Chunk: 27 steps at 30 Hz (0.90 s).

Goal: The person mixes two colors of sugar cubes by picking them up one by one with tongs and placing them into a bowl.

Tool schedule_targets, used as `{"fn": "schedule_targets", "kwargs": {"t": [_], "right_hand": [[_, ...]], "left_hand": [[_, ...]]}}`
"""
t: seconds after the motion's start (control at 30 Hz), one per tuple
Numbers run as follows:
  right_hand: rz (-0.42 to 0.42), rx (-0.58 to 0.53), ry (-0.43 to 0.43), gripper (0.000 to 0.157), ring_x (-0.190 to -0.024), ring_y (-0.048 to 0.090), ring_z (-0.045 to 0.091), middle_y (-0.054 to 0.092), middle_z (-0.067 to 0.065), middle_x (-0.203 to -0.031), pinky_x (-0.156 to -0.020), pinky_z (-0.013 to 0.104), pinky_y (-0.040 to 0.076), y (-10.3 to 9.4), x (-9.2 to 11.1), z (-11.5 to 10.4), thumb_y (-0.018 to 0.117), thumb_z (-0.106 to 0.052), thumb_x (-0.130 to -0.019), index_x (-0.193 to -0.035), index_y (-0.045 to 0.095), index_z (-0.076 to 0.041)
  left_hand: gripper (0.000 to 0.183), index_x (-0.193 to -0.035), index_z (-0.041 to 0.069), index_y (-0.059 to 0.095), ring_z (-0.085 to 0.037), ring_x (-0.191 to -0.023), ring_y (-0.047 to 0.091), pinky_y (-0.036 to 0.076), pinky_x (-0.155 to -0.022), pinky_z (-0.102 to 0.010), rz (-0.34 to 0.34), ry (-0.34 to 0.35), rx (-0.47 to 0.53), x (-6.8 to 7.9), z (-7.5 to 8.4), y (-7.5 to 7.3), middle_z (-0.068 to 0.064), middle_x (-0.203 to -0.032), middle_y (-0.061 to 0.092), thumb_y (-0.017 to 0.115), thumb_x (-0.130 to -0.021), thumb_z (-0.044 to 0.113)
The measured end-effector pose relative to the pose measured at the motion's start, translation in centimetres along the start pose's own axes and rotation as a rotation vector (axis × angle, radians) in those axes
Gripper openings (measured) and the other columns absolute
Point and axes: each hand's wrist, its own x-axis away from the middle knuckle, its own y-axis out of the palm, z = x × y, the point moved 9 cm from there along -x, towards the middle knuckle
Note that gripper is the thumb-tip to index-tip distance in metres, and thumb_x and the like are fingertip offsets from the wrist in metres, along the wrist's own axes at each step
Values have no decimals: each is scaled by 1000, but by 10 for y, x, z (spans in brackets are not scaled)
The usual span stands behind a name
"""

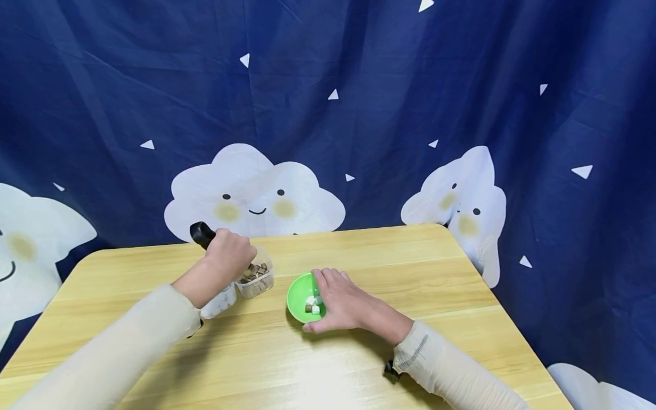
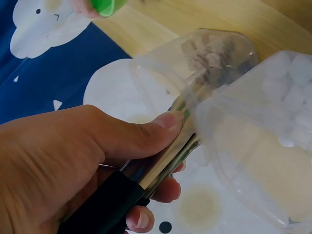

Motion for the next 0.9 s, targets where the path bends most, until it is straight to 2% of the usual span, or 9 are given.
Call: {"fn": "schedule_targets", "kwargs": {"t": [0.2, 0.37, 0.6, 0.9], "right_hand": [[4, -6, -1, 110, -100, 45, 13, 51, -1, -112, -88, 28, 41, -2, 0, -1, 67, -84, -71, -146, 37, -9], [1, 1, 1, 110, -100, 45, 13, 51, -1, -112, -87, 27, 40, -2, 0, -1, 66, -84, -71, -146, 36, -9], [-1, 1, 7, 112, -102, 45, 14, 52, 1, -114, -88, 28, 41, -2, 1, -1, 67, -84, -71, -148, 35, -8], [-3, 1, 9, 111, -100, 45, 13, 51, -1, -112, -88, 27, 40, -1, 0, 0, 66, -85, -70, -147, 36, -10]], "left_hand": [[32, -60, 13, 58, -15, -50, 50, 51, -51, -36, -44, 8, -4, -1, 0, 7, -2, -58, 57, 73, -88, 7], [31, -61, 13, 58, -14, -51, 49, 51, -50, -35, -40, 23, -12, -2, 0, 9, -2, -58, 56, 73, -87, 6], [33, -58, 12, 56, -13, -49, 44, 49, -48, -34, 51, 33, -25, 2, 1, 3, -1, -55, 54, 73, -85, 3], [30, -59, 13, 58, -13, -48, 43, 48, -45, -34, 113, 42, -26, 9, 0, 2, -2, -54, 53, 76, -81, 4]]}}
